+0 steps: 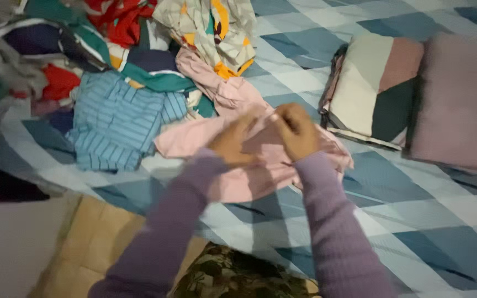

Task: The person folds a pink towel and places it on the bed. They then fold a multi-colored blanket and a pink shirt, stacking each item neatly on the bed.

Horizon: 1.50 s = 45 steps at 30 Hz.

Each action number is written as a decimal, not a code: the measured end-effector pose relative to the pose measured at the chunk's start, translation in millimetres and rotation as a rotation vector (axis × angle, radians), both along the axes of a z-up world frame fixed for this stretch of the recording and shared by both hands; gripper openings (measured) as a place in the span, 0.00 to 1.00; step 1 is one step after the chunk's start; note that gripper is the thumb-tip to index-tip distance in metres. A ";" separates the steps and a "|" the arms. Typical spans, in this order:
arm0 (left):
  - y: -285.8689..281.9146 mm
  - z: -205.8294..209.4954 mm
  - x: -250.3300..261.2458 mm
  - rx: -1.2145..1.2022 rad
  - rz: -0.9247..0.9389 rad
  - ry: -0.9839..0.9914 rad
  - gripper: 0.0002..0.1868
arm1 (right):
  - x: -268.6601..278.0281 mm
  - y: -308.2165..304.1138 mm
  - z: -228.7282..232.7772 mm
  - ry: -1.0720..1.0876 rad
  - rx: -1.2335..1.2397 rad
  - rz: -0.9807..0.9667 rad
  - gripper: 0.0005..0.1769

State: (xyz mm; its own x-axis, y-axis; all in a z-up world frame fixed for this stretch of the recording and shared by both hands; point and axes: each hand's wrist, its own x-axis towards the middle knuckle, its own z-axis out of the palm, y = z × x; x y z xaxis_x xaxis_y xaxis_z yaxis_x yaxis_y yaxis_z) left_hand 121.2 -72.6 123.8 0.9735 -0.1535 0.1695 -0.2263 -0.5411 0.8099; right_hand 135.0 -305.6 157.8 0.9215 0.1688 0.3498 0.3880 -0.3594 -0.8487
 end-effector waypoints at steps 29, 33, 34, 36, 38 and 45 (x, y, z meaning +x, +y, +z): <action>-175.1 -26.1 39.4 -0.214 -0.031 0.131 0.10 | -15.5 -55.4 -63.7 0.344 0.326 -0.795 0.21; -173.1 -8.0 34.1 -0.165 0.041 0.013 0.12 | -22.3 -53.0 -46.5 0.391 0.515 -0.756 0.22; -172.2 -6.1 33.2 -0.162 0.066 0.011 0.13 | -23.6 -52.7 -46.4 0.390 0.561 -0.708 0.19; -171.6 -3.6 28.6 -0.178 0.027 0.110 0.10 | -29.3 -53.2 -48.2 0.399 0.653 -0.615 0.13; -170.6 -0.2 23.9 -0.099 -0.045 0.010 0.07 | -36.0 -58.8 -48.3 0.522 0.959 -0.596 0.10; -149.7 29.8 4.5 -0.129 -0.238 -0.215 0.21 | -51.7 -61.8 -26.6 0.541 0.801 -0.571 0.13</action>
State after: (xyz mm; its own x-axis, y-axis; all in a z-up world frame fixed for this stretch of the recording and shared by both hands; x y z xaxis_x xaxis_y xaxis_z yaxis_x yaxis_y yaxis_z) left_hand 125.7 -222.2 153.5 0.8530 -0.3354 0.3999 -0.5068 -0.3487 0.7884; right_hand 83.4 -367.5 131.3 0.8556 -0.4207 -0.3015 -0.1487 0.3582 -0.9217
